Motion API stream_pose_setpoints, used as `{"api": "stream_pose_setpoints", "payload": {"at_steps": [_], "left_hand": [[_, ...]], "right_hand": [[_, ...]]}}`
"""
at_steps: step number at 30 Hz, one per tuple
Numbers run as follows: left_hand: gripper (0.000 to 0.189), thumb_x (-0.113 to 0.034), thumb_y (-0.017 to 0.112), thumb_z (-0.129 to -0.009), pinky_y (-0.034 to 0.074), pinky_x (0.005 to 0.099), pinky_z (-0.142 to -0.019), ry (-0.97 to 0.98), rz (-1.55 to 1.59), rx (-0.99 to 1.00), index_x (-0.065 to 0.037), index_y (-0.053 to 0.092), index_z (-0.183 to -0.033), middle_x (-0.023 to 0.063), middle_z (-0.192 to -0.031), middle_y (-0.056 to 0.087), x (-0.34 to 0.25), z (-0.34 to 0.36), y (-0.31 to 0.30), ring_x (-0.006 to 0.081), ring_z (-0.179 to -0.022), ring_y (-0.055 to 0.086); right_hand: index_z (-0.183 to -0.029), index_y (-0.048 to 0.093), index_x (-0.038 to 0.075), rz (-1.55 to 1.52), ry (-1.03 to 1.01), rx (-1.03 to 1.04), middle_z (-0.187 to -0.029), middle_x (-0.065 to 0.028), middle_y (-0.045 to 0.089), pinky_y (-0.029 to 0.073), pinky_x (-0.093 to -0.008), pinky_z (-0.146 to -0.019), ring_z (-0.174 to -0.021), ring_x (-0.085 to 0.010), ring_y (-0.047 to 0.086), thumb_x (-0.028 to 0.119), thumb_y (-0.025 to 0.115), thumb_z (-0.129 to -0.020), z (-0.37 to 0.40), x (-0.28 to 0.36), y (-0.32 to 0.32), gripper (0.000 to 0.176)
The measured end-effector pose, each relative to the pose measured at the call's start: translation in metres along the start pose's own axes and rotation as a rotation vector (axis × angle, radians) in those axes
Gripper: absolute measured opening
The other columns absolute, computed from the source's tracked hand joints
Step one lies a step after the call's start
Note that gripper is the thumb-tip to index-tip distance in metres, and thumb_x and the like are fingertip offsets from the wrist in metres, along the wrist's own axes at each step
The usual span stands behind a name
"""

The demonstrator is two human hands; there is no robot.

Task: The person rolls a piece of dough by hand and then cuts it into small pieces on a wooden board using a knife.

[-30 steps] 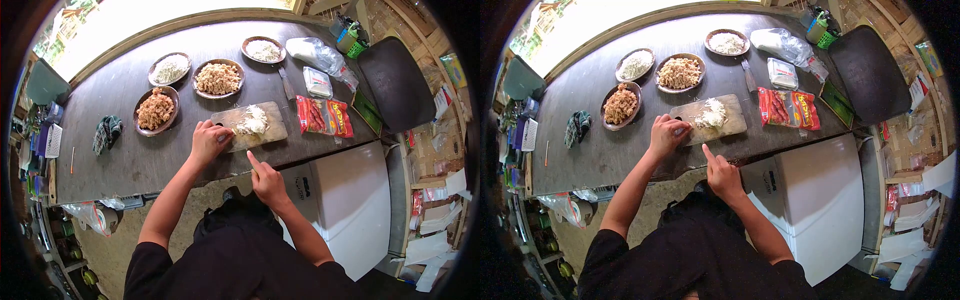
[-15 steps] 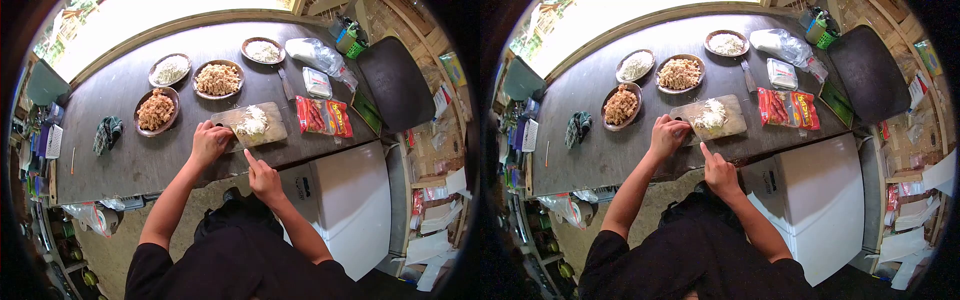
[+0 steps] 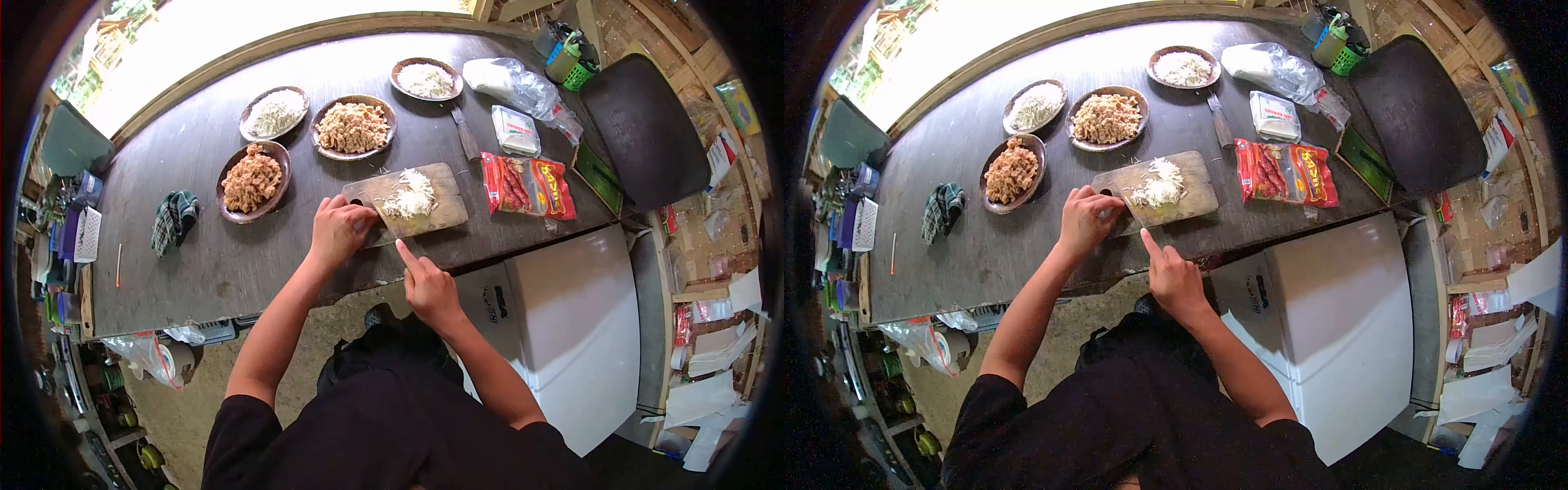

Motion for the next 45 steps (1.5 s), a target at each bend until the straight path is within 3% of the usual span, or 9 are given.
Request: {"api": "stream_pose_setpoints", "payload": {"at_steps": [33,36,45], "left_hand": [[0.009,-0.026,0.082,-0.082,0.047,0.0342,-0.079,-0.019,0.044,-0.018,-0.019,0.082,-0.087,-0.0028,-0.084,0.076,0.009,0.001,0.001,0.0188,-0.083,0.061],[0.009,-0.025,0.082,-0.082,0.047,0.0342,-0.079,-0.002,0.049,-0.028,-0.019,0.082,-0.087,-0.0026,-0.084,0.077,0.006,0.000,-0.002,0.0189,-0.083,0.061],[0.012,-0.019,0.085,-0.078,0.052,0.0345,-0.081,-0.006,0.114,0.001,-0.016,0.082,-0.090,-0.0005,-0.091,0.079,0.009,0.000,0.005,0.0216,-0.084,0.062]], "right_hand": [[-0.154,0.051,0.019,-0.061,-0.005,0.009,-0.083,-0.0168,0.059,0.052,-0.0523,-0.069,-0.075,-0.0403,0.064,0.009,0.059,-0.095,0.007,0.002,0.000,0.060],[-0.155,0.048,0.016,0.033,-0.046,-0.008,-0.081,-0.0168,0.058,0.054,-0.0518,-0.063,-0.069,-0.0410,0.065,0.012,0.056,-0.098,0.002,0.004,0.002,0.058],[-0.154,0.050,0.018,-0.030,0.018,-0.015,-0.084,-0.0168,0.059,0.053,-0.0510,-0.070,-0.077,-0.0402,0.065,0.010,0.059,-0.095,0.001,-0.002,-0.004,0.060]]}}
Point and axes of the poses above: each hand's wrist, its own z-axis away from the middle knuckle, its own y-axis out of the palm, x = y × z, the point moved 10 cm from there along -z, towards the middle knuckle
